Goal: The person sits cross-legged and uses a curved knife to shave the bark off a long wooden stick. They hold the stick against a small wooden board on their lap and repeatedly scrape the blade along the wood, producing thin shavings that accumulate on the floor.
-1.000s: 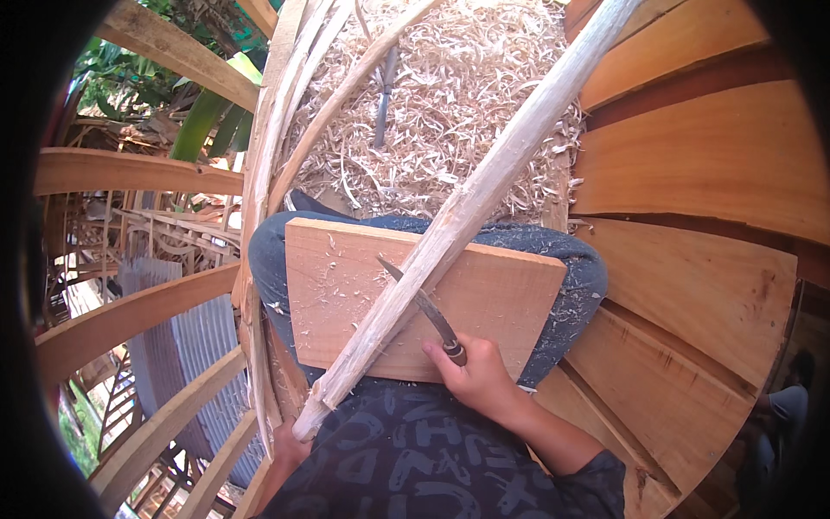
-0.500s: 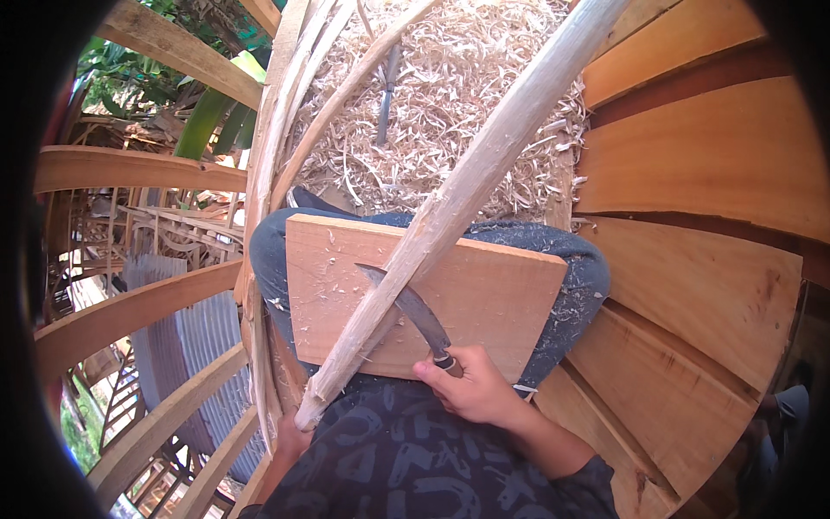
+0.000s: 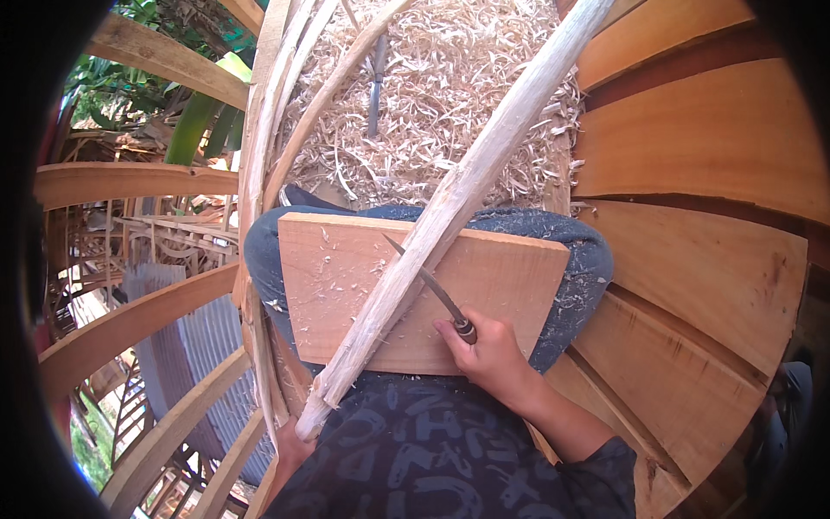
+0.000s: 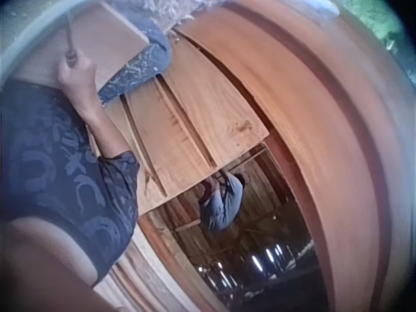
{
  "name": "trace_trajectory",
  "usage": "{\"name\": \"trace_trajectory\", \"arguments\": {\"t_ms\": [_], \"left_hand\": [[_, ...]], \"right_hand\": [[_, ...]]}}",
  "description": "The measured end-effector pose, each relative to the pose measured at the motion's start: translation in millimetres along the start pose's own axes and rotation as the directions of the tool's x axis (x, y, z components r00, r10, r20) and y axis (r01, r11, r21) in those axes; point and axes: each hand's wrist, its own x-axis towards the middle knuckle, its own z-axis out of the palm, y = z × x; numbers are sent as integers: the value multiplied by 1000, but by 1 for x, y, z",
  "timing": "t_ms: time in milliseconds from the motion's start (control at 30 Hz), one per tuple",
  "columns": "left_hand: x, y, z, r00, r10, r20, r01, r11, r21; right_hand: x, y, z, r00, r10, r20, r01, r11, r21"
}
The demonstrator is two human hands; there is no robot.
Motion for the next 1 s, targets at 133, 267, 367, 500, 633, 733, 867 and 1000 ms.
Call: {"name": "trace_trajectory", "arguments": {"t_ms": [133,267,367,500,633,733,867,1000], "left_hand": [[-1,-4,1,999,-34,13,34,999,29],[2,1,2,999,-33,19,32,999,42],[6,-10,11,1000,-6,12,6,1000,-3],[6,-17,16,1000,0,-11,-1,997,-71],[6,-12,8,1000,9,-3,-9,999,-38],[2,-16,7,1000,10,-11,-10,1000,-10],[-3,-18,10,999,19,-37,-19,1000,9],[-2,-10,5,1000,2,-22,-1,999,36]], "right_hand": [[-6,-5,0,950,151,274,-229,932,280],[-11,-13,-15,748,129,651,-637,415,650],[-12,-16,-18,731,47,681,-640,393,660],[-13,-22,-8,809,211,548,-552,591,588],[-10,-10,3,975,121,186,-173,939,298],[-8,-11,7,993,79,84,-94,978,186],[-8,-11,13,1000,28,-7,-26,988,152],[-8,-3,16,997,-27,-73,30,999,42]]}}
